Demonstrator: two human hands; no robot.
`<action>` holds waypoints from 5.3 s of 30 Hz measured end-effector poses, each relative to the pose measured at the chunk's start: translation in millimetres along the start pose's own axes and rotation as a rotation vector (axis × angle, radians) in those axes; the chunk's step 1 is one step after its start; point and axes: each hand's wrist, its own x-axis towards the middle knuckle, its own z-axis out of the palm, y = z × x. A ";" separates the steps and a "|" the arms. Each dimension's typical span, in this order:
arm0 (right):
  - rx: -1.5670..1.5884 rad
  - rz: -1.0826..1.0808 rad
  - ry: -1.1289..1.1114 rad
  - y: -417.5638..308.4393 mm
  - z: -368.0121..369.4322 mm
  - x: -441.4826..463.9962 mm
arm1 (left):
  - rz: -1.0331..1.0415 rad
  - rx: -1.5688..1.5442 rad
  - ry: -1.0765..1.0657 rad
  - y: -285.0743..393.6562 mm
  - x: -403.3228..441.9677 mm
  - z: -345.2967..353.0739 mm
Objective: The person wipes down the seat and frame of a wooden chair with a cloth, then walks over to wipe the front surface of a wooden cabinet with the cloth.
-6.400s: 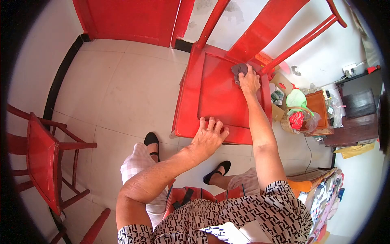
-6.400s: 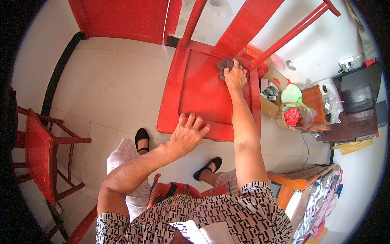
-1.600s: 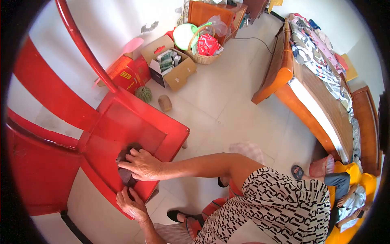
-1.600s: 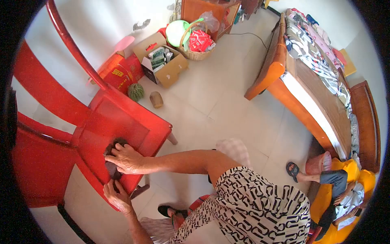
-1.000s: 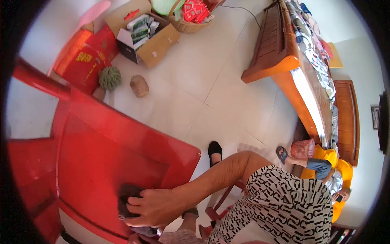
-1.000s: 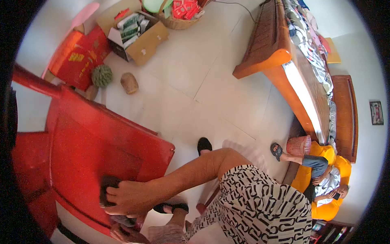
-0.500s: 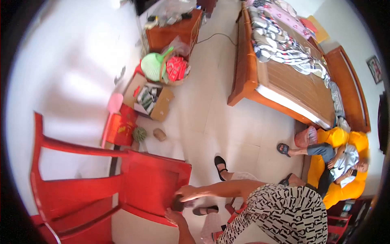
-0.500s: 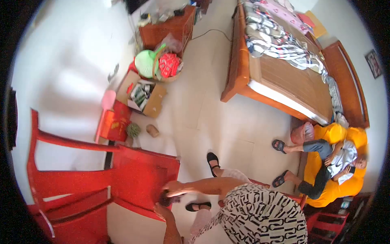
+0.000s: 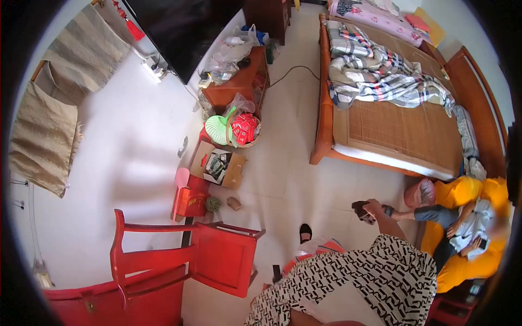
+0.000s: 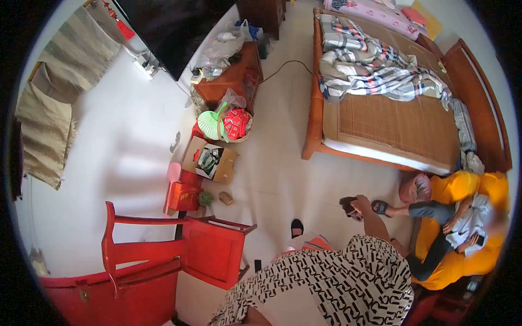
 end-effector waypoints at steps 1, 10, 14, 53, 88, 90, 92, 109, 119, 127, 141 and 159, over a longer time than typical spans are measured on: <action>-0.006 0.007 0.041 -0.5 5.6 6.2 | 0.012 0.000 -0.010 7.4 14.2 10.6; 0.435 0.116 -0.101 -17.1 50.7 14.6 | 0.239 -0.019 -0.159 188.9 100.7 113.2; 0.327 -0.004 -0.234 -68.9 76.5 5.5 | 0.282 -0.034 -0.207 246.3 118.9 137.4; 0.242 0.091 -0.289 -334.2 -88.5 367.4 | 0.134 0.001 -0.085 542.2 331.7 84.7; 0.749 -0.409 0.058 -876.2 -178.8 753.5 | 0.026 -0.257 -0.041 796.0 436.2 129.6; 0.537 -0.479 0.086 -902.2 -168.8 800.6 | 0.001 -0.316 -0.087 791.0 433.7 158.0; 0.289 -0.576 0.088 -911.8 -143.5 842.5 | -0.074 -0.417 -0.103 832.8 415.6 187.3; -0.519 -0.716 0.208 -971.2 -116.7 940.8 | -0.038 -0.020 -0.012 837.2 412.6 237.2; -0.419 -0.657 0.202 -889.5 -60.0 806.1 | -0.095 -0.076 -0.020 806.5 416.4 216.6; -0.217 -0.623 0.055 -840.9 9.0 675.3 | -0.067 -0.111 -0.008 787.5 397.7 191.6; -0.549 -1.337 -0.207 -895.2 82.6 628.9 | 0.026 -0.290 0.013 724.6 383.9 180.2; -0.340 -0.672 -0.463 -696.5 -110.2 686.2 | 0.309 0.476 0.030 768.9 518.1 203.5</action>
